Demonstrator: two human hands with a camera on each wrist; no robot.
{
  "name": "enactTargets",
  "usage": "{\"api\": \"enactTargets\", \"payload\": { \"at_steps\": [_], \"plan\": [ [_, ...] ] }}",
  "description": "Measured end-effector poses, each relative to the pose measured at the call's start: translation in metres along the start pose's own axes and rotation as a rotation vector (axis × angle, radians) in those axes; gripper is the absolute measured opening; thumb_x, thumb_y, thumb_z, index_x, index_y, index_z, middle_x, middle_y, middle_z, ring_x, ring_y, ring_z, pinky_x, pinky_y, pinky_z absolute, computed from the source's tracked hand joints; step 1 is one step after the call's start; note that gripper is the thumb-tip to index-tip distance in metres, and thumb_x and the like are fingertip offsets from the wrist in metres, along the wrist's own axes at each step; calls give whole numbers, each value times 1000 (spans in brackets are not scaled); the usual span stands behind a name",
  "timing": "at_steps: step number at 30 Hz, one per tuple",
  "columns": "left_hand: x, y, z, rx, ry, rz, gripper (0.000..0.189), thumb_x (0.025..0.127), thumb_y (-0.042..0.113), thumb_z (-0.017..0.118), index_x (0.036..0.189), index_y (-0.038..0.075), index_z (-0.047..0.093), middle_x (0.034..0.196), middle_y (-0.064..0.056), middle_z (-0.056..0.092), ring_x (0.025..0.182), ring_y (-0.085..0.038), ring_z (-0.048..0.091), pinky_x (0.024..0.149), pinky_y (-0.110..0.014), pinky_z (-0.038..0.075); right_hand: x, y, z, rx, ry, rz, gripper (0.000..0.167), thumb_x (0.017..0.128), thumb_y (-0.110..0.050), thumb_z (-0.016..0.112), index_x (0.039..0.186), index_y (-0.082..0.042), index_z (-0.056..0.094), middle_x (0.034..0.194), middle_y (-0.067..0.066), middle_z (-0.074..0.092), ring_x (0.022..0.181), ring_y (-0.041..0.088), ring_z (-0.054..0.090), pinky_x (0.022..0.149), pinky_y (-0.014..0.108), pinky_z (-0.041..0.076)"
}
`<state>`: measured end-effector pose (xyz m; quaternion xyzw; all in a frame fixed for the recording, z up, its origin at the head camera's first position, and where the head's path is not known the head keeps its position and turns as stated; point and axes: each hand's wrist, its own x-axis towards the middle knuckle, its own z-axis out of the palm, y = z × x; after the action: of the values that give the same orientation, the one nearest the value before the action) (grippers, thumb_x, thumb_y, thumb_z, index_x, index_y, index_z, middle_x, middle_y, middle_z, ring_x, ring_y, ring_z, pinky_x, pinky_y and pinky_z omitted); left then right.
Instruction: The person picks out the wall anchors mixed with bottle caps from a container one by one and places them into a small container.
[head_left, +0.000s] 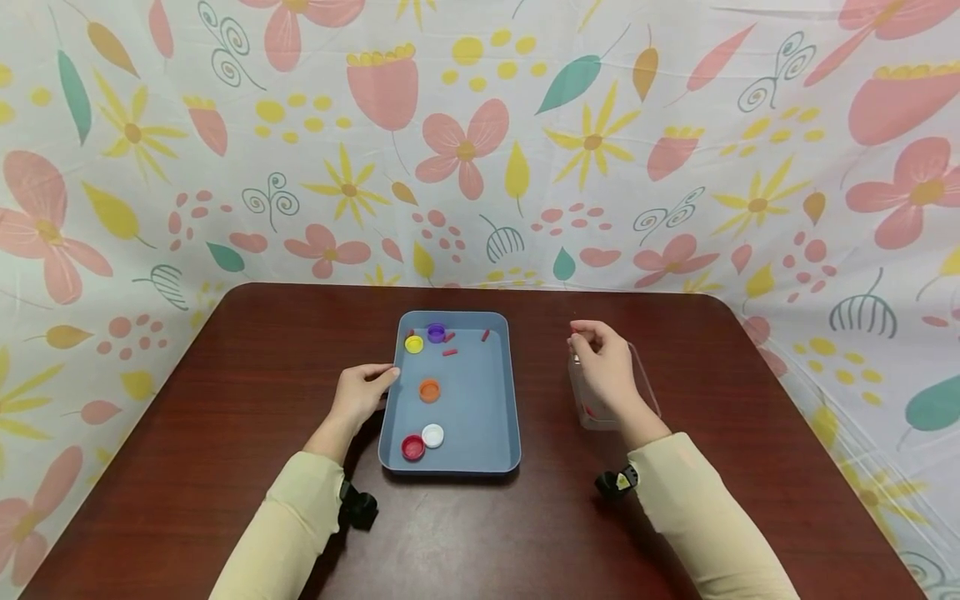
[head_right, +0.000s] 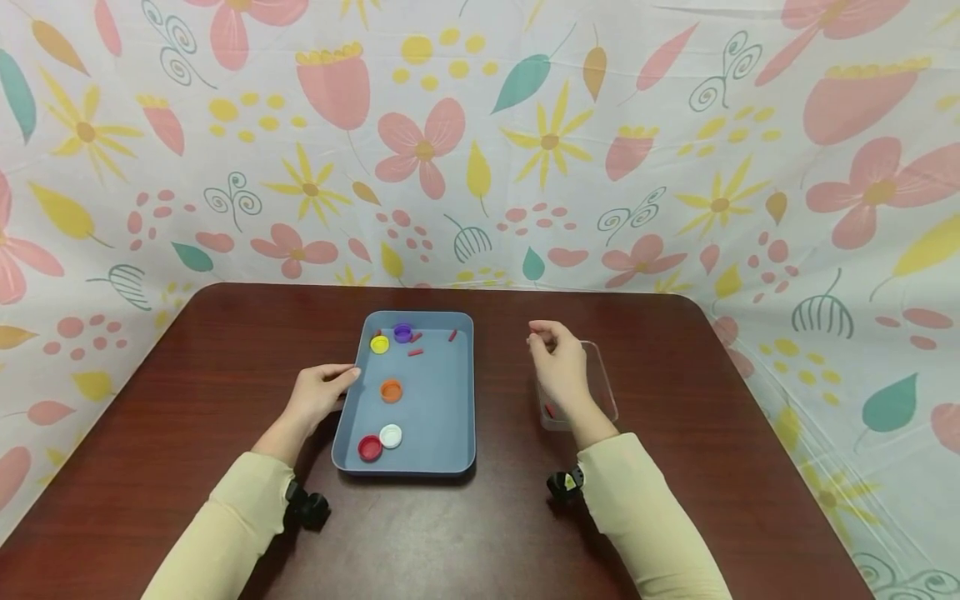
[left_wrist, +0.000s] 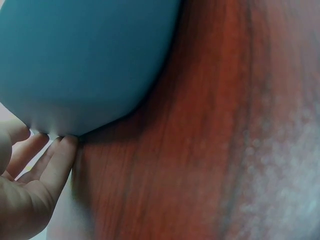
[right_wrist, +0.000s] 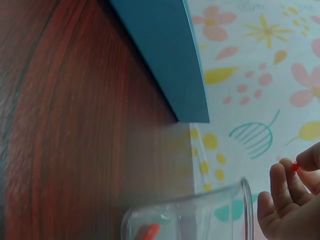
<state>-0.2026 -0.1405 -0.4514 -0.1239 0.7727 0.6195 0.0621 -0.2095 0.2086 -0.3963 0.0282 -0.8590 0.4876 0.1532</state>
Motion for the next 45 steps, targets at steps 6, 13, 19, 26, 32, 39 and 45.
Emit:
{"api": "enactTargets", "payload": {
  "at_steps": [6,13,19,26,32,39,45],
  "plan": [
    [0,-2,0,7,-1,-4,39,93,20,60,125,-2,59,129,-23,56,108,-33,62,86,-42,56,-4,9,-9,-19,61,32,23,92,-8,55,111,-3,67,87,19,66,65,-2,55,51,12,39],
    [-2,-2,-2,18,-1,-9,40,94,22,59,126,-1,59,130,-22,56,110,-32,61,87,-42,56,-11,18,-22,-39,77,64,25,92,-9,57,114,-4,67,90,19,67,64,-2,54,52,12,40],
    [-2,-1,-3,22,-4,-7,40,94,23,59,126,-1,59,130,-22,55,111,-33,60,88,-42,55,-13,28,-30,-76,118,94,24,93,-11,56,111,-5,69,95,17,69,64,-2,48,52,12,40],
    [-2,0,-2,20,-6,-9,40,94,23,59,127,-1,59,131,-22,55,112,-34,60,88,-42,55,-14,30,-33,-79,130,111,22,92,-12,56,106,-4,71,94,18,69,63,-2,49,53,12,42],
    [-2,1,-1,17,-2,-2,40,94,22,59,126,-2,59,130,-23,55,111,-34,60,87,-42,55,-14,26,-31,-55,113,109,22,92,-14,56,105,-3,70,91,18,67,64,0,48,54,14,40],
    [-2,1,-1,29,-9,-2,41,94,23,59,127,-1,58,130,-22,55,111,-34,60,88,-41,55,-12,16,-21,-9,79,100,22,93,-14,56,107,-2,70,98,18,68,69,0,49,57,12,41],
    [1,-2,-1,14,-3,-2,39,93,22,60,126,0,60,129,-22,56,107,-32,62,86,-40,56,-8,9,-10,37,56,96,21,92,-13,57,106,-3,70,93,18,66,59,-3,49,46,13,45]
  ]
}}
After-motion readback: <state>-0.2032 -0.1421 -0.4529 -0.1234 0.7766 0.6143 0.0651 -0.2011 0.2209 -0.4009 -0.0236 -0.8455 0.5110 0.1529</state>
